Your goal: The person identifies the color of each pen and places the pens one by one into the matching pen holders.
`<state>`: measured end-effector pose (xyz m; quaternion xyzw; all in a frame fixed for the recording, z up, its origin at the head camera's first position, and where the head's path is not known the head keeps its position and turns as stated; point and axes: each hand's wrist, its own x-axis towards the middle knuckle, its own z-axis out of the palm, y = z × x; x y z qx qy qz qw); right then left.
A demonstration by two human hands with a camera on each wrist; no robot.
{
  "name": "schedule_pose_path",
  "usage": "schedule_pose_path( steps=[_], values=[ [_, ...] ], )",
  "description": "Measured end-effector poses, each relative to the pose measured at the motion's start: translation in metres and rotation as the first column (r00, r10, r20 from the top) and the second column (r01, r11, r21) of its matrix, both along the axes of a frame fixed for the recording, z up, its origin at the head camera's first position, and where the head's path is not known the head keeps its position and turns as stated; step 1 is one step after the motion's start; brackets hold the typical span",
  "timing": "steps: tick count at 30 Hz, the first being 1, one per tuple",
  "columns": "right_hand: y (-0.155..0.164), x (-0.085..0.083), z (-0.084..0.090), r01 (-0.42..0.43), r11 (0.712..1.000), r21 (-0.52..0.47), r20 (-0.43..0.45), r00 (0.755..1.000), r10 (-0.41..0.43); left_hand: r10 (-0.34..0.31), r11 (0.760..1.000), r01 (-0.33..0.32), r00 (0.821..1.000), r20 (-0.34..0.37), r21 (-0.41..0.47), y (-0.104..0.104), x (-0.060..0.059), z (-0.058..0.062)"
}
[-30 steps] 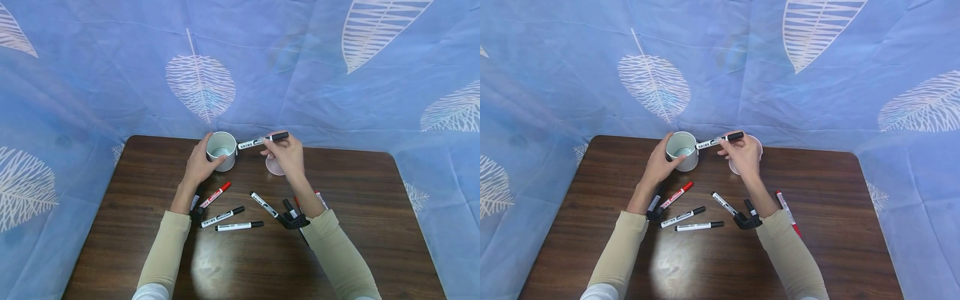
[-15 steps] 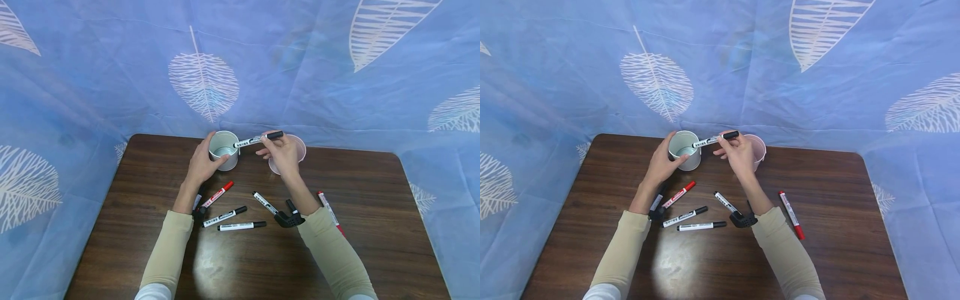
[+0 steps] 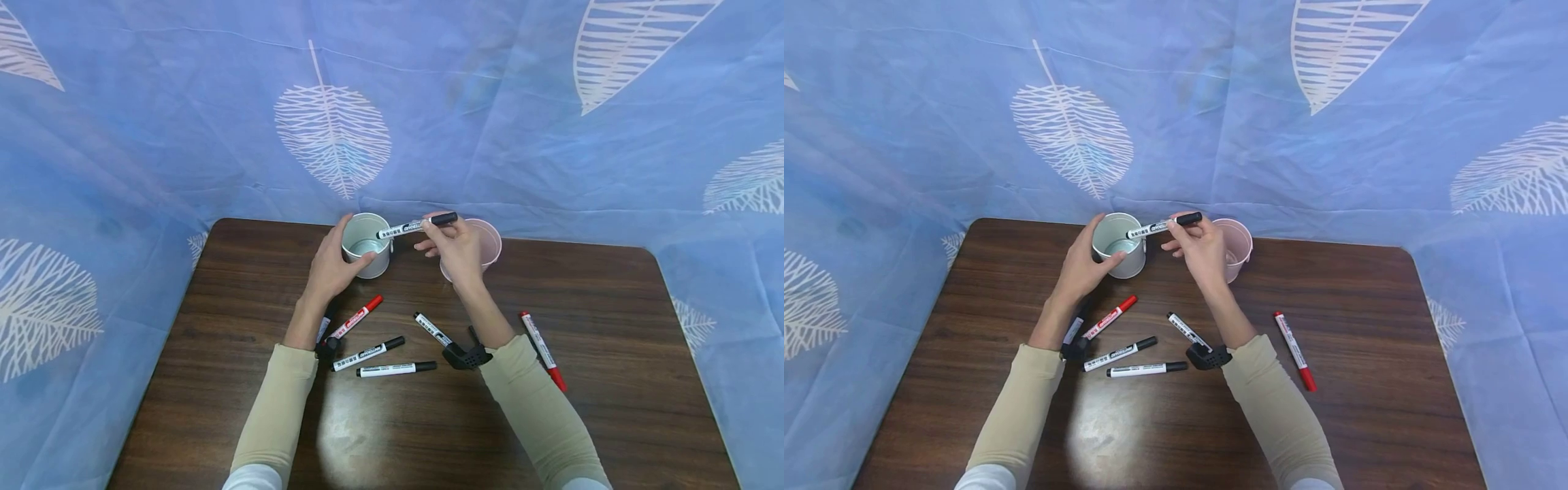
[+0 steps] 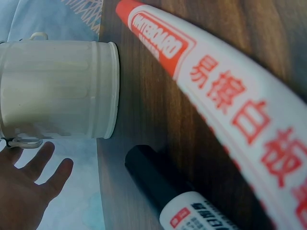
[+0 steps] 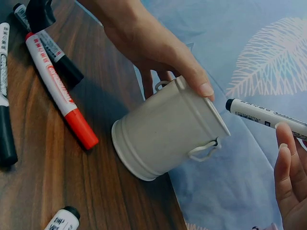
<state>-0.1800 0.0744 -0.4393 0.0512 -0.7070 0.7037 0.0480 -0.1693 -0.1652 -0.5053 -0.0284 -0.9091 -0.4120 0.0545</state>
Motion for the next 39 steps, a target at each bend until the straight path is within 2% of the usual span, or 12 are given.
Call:
schedule_pose_path(
  steps=[13,25,34,39],
  values=[
    [-0.005,-0.006,-0.001,0.009,1.000,0.012,0.023,1.000,-0.009,-0.004,1.000,0.004,1.000,0.021,0.014,0.004,-0.001,0.000],
    [-0.015,-0.010,-0.005,-0.006,1.000,0.002,0.010,1.000,0.006,0.002,0.999,-0.003,1.000,0.022,0.046,0.003,0.000,-0.001],
    [-0.019,-0.013,-0.012,-0.013,1.000,-0.009,0.016,1.000,0.013,-0.001,0.999,-0.001,1.000,0.029,0.040,0.002,0.001,-0.001],
    [-0.020,-0.013,-0.016,-0.003,1.000,0.015,0.040,0.999,0.002,-0.004,0.999,0.003,1.000,0.030,0.042,0.004,0.000,-0.003]
  ],
)
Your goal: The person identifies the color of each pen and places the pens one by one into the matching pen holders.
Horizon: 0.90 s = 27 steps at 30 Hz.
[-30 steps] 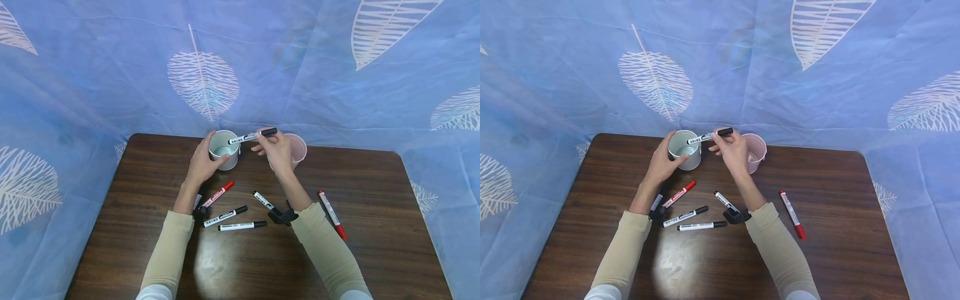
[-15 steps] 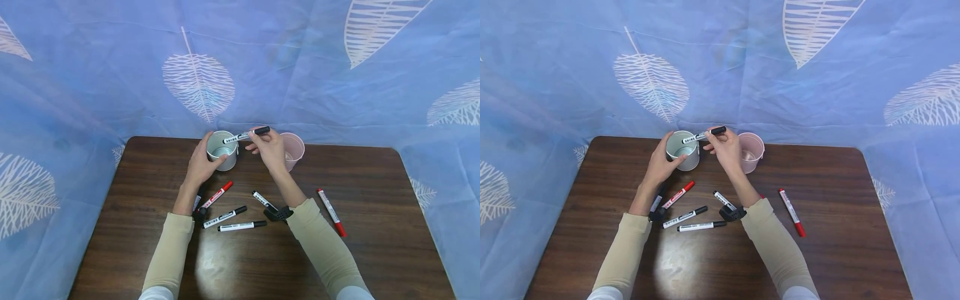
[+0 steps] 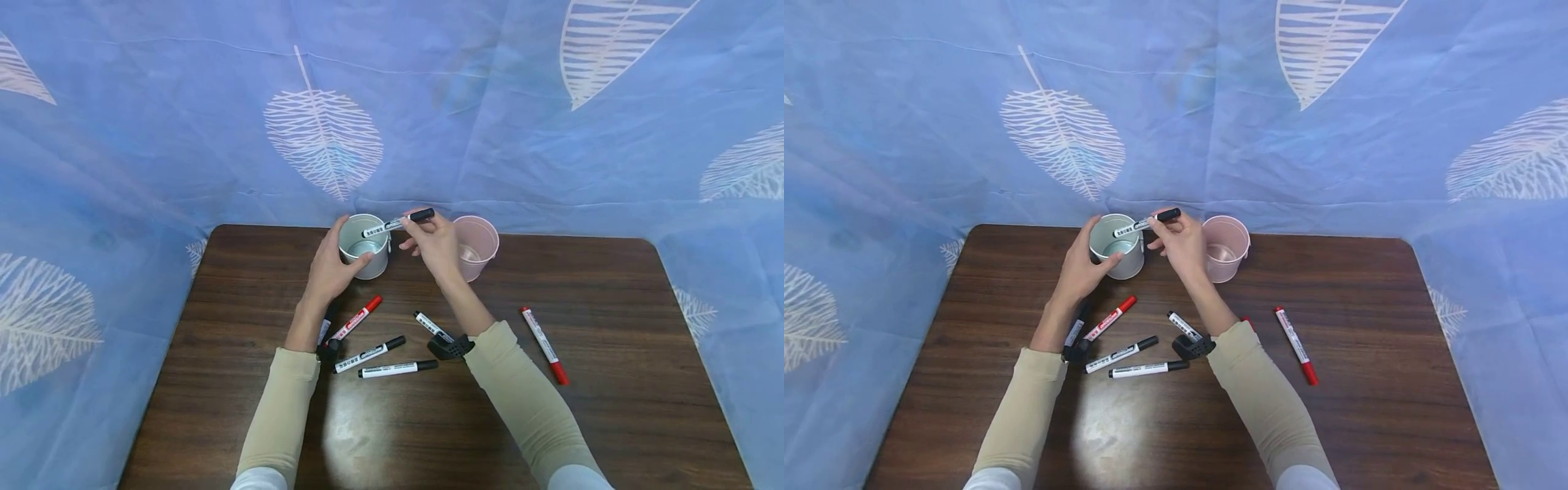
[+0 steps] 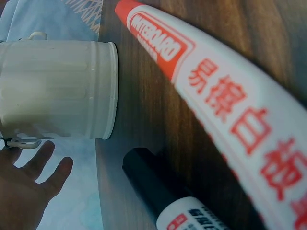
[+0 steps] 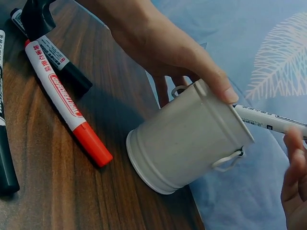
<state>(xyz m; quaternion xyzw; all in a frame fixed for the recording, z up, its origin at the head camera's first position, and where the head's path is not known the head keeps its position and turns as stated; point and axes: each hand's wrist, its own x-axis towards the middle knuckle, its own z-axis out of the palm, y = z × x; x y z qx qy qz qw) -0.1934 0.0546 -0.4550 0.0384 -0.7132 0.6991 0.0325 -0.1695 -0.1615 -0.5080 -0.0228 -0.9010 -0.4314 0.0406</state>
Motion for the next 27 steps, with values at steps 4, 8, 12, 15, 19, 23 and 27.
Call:
schedule_pose_path(
  steps=[4,8,12,15,19,23,27],
  values=[
    [0.001,0.000,-0.002,0.035,0.999,0.033,0.028,0.999,-0.036,-0.016,1.000,0.016,1.000,-0.002,0.008,0.002,-0.001,-0.002],
    [-0.002,0.000,-0.005,0.023,1.000,0.005,0.024,0.999,-0.023,-0.002,1.000,0.002,1.000,0.004,0.011,0.001,-0.001,-0.002],
    [-0.007,-0.002,-0.007,0.020,1.000,0.003,0.001,1.000,-0.020,0.003,1.000,-0.003,1.000,0.005,0.019,0.000,-0.001,-0.001],
    [-0.010,-0.003,-0.009,0.039,0.998,0.054,0.000,0.999,-0.039,0.002,1.000,-0.002,1.000,0.002,0.021,-0.001,-0.001,0.000],
    [-0.013,-0.003,-0.013,0.065,0.990,0.129,0.014,0.998,-0.067,0.002,1.000,-0.002,1.000,0.000,0.023,0.000,0.000,0.001],
    [-0.015,-0.003,-0.017,0.080,0.982,0.168,0.021,0.996,-0.085,0.000,0.999,0.001,1.000,-0.003,0.037,0.001,0.000,0.001],
    [-0.017,-0.002,-0.022,0.077,0.982,0.170,0.047,0.995,-0.086,0.002,0.999,-0.003,1.000,0.005,0.037,0.001,0.001,0.000]
  ],
)
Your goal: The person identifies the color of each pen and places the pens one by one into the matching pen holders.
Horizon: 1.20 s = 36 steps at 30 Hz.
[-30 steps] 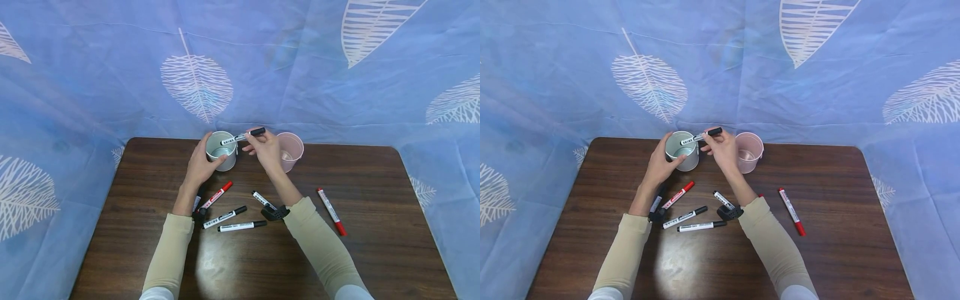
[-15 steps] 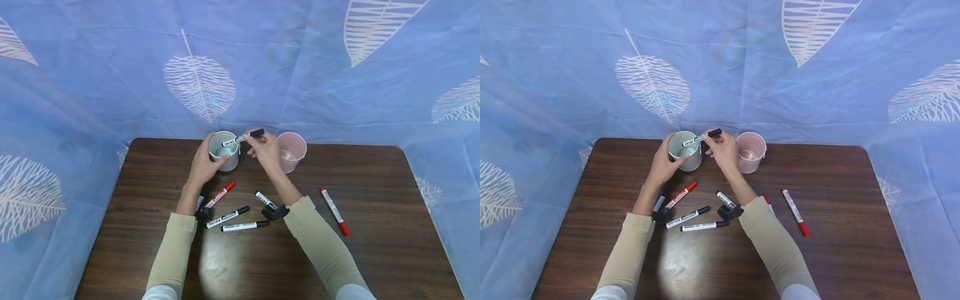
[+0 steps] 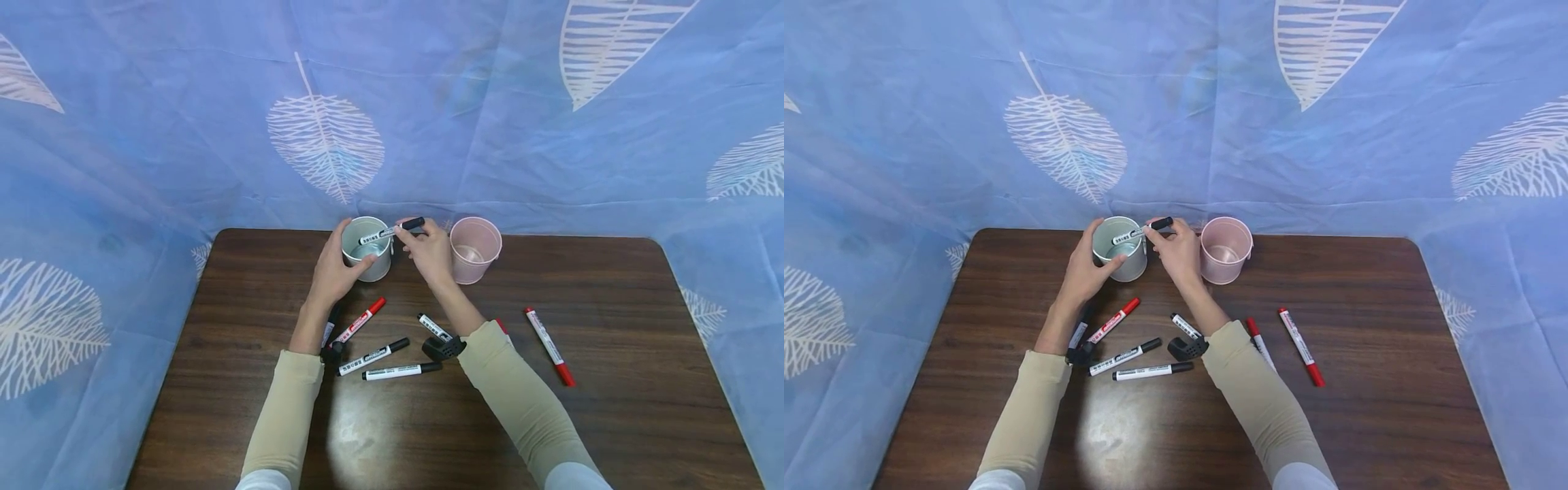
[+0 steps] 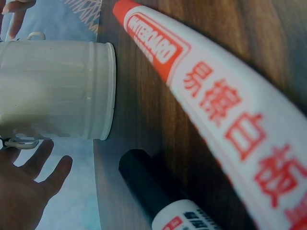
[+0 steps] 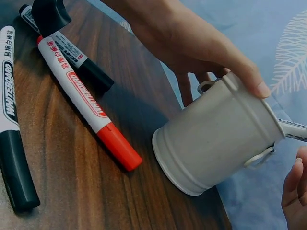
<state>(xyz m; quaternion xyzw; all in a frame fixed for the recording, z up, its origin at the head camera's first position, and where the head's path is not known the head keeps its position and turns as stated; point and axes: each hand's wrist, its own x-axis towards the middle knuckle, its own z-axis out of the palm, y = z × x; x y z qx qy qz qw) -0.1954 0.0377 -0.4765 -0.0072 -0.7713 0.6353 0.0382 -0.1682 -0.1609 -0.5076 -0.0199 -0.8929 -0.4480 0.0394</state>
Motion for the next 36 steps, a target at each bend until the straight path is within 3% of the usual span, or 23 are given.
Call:
schedule_pose_path(
  steps=[14,28,36],
  values=[
    [-0.0011,-0.0003,-0.0050,-0.040,0.999,-0.011,-0.013,0.999,0.040,-0.002,1.000,0.002,1.000,-0.008,0.013,0.0003,-0.0028,-0.0012],
    [0.0008,0.0025,-0.0086,-0.068,0.997,0.039,0.048,0.997,0.066,-0.006,0.998,0.007,1.000,-0.012,0.055,0.0006,0.0001,-0.0032],
    [0.0039,0.0041,-0.0094,-0.075,0.997,0.026,0.020,0.997,0.074,-0.006,0.999,0.006,1.000,0.002,0.053,0.0004,0.0005,-0.0041]
  ],
)
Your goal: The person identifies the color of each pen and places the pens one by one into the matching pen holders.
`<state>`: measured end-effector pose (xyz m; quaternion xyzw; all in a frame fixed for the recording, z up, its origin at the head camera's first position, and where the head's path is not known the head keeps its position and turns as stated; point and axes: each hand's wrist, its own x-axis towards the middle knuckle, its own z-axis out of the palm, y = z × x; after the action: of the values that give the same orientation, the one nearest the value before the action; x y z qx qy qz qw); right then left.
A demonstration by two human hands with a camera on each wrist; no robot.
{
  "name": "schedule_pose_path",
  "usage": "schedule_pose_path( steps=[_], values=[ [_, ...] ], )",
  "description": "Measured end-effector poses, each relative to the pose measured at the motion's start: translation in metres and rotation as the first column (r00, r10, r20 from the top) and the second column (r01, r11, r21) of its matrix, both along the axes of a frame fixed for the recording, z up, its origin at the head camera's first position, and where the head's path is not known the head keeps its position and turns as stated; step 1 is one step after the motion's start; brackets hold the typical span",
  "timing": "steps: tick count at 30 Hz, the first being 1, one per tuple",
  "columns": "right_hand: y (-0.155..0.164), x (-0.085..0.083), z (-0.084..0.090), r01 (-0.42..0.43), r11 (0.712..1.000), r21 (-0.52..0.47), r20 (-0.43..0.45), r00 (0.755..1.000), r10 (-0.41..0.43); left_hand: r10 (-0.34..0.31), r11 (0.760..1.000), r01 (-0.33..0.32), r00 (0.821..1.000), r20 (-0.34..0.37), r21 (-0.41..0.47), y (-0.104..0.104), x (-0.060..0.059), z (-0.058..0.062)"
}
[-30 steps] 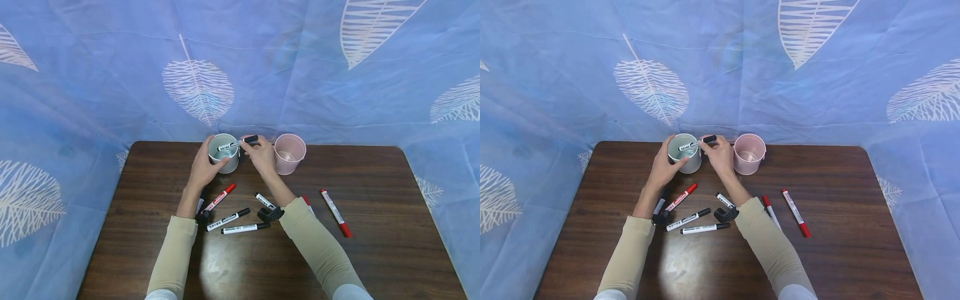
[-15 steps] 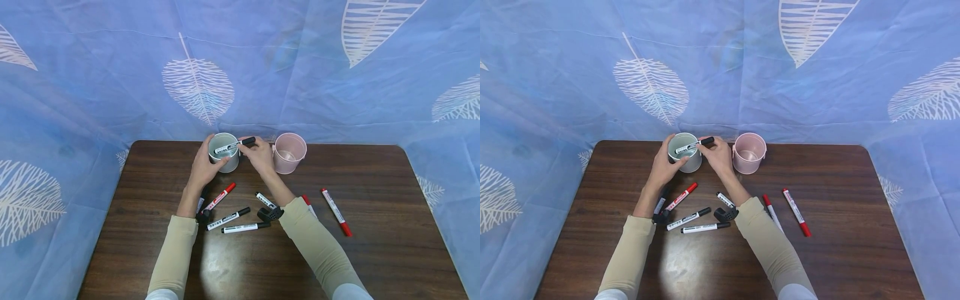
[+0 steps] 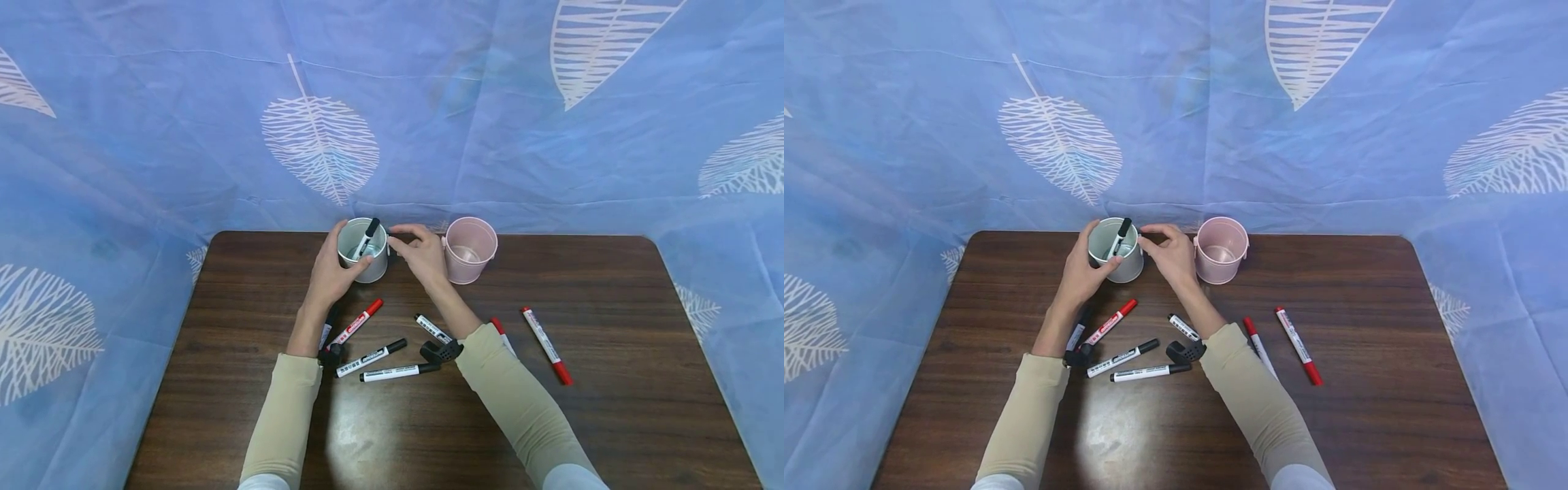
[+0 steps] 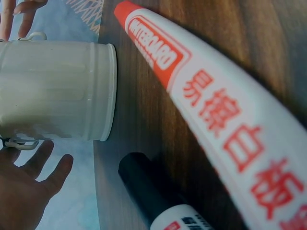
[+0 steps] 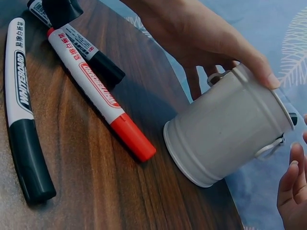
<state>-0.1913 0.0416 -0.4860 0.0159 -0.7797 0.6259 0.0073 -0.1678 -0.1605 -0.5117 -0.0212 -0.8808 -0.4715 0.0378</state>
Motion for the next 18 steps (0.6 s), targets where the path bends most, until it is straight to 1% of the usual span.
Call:
schedule_pose_path(
  steps=[7,14,16,18],
  values=[
    [0.004,0.004,0.003,-0.005,1.000,0.012,-0.021,1.000,0.005,0.002,1.000,-0.002,1.000,-0.014,0.001,0.001,0.001,0.001],
    [0.012,0.012,0.007,-0.041,0.997,-0.061,-0.035,0.999,0.038,0.004,1.000,-0.004,1.000,-0.006,0.000,0.001,0.002,0.001],
    [0.016,0.015,0.007,-0.050,0.996,-0.067,-0.038,0.998,0.048,0.006,1.000,-0.006,1.000,-0.004,-0.003,0.001,0.002,0.001],
    [0.020,0.017,0.008,-0.055,0.997,-0.050,-0.040,0.998,0.053,0.006,1.000,-0.006,1.000,-0.003,-0.010,0.001,0.002,0.002]
  ],
)
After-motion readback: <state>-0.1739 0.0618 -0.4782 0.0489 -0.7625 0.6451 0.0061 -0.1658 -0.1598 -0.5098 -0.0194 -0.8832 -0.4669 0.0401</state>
